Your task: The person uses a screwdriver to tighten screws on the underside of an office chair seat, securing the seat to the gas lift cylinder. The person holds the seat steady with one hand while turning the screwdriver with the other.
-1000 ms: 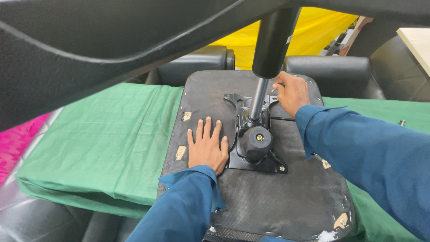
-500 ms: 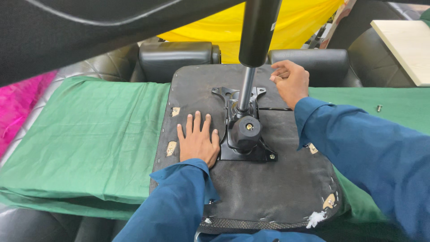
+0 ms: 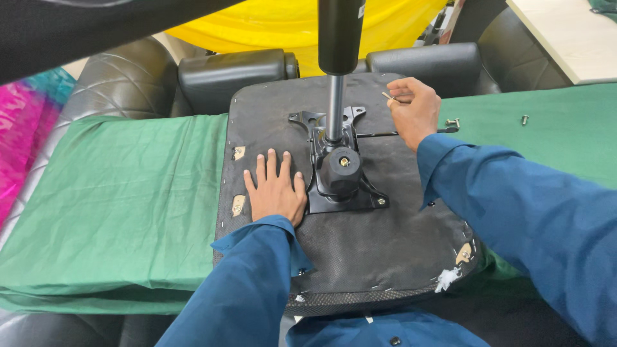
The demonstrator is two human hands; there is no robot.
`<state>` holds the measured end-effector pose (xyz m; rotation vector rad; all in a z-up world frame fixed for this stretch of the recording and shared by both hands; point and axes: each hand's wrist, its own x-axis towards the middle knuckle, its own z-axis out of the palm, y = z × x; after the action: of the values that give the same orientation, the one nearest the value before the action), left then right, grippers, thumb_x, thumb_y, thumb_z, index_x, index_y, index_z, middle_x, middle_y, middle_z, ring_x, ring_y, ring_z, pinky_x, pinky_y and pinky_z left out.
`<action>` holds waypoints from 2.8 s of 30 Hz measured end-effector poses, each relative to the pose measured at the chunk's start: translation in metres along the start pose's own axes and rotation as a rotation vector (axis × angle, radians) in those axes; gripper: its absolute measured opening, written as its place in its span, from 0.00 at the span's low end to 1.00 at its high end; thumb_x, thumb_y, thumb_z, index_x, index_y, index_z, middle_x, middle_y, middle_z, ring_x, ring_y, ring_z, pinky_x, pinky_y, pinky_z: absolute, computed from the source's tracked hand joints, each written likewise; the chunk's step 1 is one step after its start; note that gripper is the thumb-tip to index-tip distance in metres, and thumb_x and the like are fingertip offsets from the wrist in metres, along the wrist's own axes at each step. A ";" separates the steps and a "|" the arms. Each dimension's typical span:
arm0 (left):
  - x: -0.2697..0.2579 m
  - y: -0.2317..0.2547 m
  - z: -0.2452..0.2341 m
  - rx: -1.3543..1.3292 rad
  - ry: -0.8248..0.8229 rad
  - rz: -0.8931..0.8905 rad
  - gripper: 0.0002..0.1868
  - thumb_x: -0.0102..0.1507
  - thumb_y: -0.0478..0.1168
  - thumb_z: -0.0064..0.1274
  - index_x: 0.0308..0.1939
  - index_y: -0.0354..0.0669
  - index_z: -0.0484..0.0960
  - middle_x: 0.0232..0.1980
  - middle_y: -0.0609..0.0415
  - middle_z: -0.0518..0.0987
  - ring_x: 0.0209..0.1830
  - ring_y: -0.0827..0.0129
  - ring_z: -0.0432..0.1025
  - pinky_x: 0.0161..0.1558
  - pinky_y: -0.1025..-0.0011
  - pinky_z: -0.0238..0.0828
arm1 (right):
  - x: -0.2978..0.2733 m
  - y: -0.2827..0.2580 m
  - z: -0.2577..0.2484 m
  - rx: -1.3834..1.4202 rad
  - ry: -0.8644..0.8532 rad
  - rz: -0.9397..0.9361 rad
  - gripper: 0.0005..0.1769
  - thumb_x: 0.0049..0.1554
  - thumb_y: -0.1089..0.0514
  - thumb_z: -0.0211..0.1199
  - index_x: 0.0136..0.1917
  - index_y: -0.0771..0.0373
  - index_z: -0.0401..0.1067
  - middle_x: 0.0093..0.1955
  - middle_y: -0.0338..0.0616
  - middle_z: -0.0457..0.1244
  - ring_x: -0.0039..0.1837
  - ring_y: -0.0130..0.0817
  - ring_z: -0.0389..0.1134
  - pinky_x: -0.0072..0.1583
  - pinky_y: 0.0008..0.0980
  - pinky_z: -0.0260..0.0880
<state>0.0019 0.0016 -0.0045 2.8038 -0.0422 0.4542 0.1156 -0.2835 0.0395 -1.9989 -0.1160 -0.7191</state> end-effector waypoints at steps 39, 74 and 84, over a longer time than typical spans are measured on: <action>-0.001 -0.005 0.004 -0.015 0.011 0.019 0.32 0.67 0.53 0.39 0.74 0.48 0.67 0.79 0.45 0.59 0.80 0.50 0.48 0.75 0.41 0.35 | -0.146 0.113 -0.183 -0.804 -0.106 0.146 0.26 0.55 0.46 0.72 0.65 0.54 0.77 0.61 0.52 0.67 0.62 0.54 0.67 0.61 0.49 0.67; -0.006 0.080 -0.079 -0.810 0.049 0.015 0.32 0.62 0.63 0.53 0.60 0.44 0.78 0.60 0.47 0.80 0.62 0.54 0.74 0.62 0.60 0.67 | -0.123 -0.106 -0.156 0.066 0.135 -0.059 0.18 0.73 0.62 0.62 0.73 0.63 0.62 0.52 0.41 0.60 0.45 0.24 0.68 0.43 0.25 0.70; -0.009 0.090 -0.094 -0.635 -0.159 -0.028 0.36 0.51 0.61 0.66 0.58 0.50 0.78 0.53 0.50 0.84 0.55 0.54 0.78 0.56 0.59 0.72 | -0.136 -0.143 -0.135 -0.147 0.011 0.001 0.28 0.62 0.62 0.68 0.71 0.59 0.60 0.48 0.43 0.65 0.38 0.26 0.67 0.41 0.28 0.68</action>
<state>-0.0420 -0.0570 0.1035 2.2030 -0.1517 0.1659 -0.1079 -0.2920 0.1248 -2.1344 -0.0570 -0.7564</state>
